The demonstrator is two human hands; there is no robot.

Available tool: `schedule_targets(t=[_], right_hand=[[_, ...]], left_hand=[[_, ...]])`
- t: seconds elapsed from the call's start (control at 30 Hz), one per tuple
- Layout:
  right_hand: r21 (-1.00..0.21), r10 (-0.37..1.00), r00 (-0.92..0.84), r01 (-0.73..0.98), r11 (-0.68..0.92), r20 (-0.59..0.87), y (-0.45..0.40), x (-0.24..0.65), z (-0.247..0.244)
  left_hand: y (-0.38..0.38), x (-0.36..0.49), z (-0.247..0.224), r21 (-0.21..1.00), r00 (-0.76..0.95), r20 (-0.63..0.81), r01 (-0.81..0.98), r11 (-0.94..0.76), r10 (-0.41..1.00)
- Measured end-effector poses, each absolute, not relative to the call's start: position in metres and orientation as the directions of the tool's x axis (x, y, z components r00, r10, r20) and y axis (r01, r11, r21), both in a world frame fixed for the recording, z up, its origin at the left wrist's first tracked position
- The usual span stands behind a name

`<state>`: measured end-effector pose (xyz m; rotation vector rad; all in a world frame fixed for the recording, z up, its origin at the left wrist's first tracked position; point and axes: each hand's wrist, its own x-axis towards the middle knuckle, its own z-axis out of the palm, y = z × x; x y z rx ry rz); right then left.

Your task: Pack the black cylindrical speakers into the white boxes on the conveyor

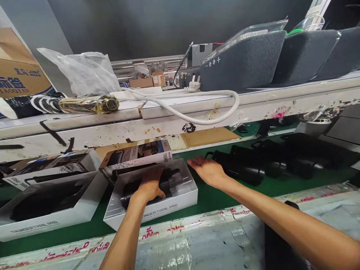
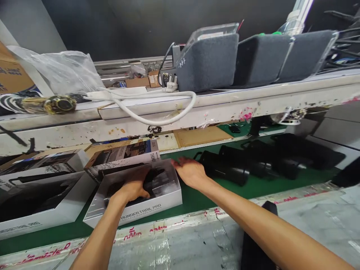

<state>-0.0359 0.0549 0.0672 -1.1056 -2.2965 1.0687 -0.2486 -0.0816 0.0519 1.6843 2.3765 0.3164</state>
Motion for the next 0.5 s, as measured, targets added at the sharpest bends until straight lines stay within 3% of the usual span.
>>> schedule_targets(t=[0.1, 0.17, 0.23, 0.3, 0.37, 0.43, 0.5], right_hand=[[-0.497, 0.591, -0.795, 0.459, 0.736, 0.141, 0.038, -0.016, 0.071], [-0.43, 0.53, -0.84, 0.437, 0.79, 0.12, 0.031, -0.005, 0.064], [-0.471, 0.605, -0.796, 0.525, 0.709, 0.023, 0.033, 0.004, 0.053], [-0.594, 0.677, -0.728, 0.592, 0.545, -0.104, 0.044, 0.009, 0.042], [-0.68, 0.689, -0.703, 0.592, 0.432, -0.174, 0.058, 0.003, 0.036], [-0.689, 0.705, -0.687, 0.597, 0.41, -0.176, 0.069, -0.014, 0.037], [-0.649, 0.727, -0.677, 0.606, 0.459, -0.118, 0.077, -0.044, 0.044]], left_hand=[[-0.083, -0.241, 0.046, 0.274, -0.343, -0.004, 0.903, 0.331, 0.939], [-0.093, -0.237, 0.046, 0.267, -0.386, 0.173, 0.904, 0.335, 0.906], [-0.111, -0.236, 0.045, 0.213, -0.437, 0.381, 0.899, 0.383, 0.815], [-0.136, -0.239, 0.039, 0.157, -0.516, 0.522, 0.841, 0.518, 0.68], [-0.162, -0.241, 0.029, 0.194, -0.633, 0.604, 0.706, 0.681, 0.484], [-0.184, -0.237, 0.016, 0.276, -0.693, 0.662, 0.58, 0.766, 0.286], [-0.194, -0.223, 0.004, 0.205, -0.625, 0.71, 0.626, 0.753, 0.326]])
